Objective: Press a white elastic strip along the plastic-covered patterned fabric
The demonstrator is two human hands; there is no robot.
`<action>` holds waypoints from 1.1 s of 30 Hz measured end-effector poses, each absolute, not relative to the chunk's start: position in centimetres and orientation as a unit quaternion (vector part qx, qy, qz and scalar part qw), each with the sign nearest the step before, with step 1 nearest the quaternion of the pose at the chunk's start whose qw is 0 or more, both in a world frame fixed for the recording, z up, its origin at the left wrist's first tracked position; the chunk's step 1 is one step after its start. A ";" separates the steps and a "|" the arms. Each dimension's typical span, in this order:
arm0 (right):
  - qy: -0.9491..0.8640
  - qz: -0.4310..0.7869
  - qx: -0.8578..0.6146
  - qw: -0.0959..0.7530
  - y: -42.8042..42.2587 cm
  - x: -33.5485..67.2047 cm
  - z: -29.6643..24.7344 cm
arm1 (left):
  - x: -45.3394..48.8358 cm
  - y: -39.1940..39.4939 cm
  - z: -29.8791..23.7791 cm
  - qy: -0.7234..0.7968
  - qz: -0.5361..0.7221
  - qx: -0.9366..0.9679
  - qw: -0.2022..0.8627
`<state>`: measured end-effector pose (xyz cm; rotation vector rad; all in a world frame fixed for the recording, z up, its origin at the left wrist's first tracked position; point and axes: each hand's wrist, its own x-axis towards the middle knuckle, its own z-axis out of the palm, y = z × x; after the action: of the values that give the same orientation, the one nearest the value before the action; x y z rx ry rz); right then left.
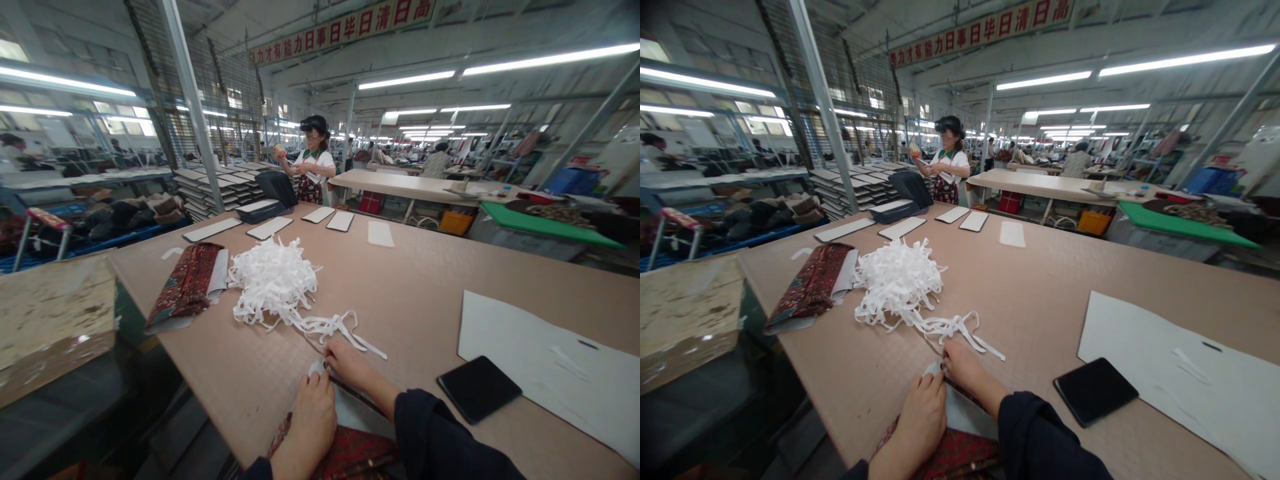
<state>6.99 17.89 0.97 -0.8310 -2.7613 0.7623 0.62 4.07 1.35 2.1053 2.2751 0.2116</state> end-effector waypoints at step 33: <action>-0.832 0.231 -0.505 -0.004 13.2 29.0 3.3 | 3.1 6.4 5.6 0.657 0.067 0.737 0.144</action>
<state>28.99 13.25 3.31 -1.5914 -2.6192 0.7272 3.10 6.44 5.60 2.1236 1.8951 0.1937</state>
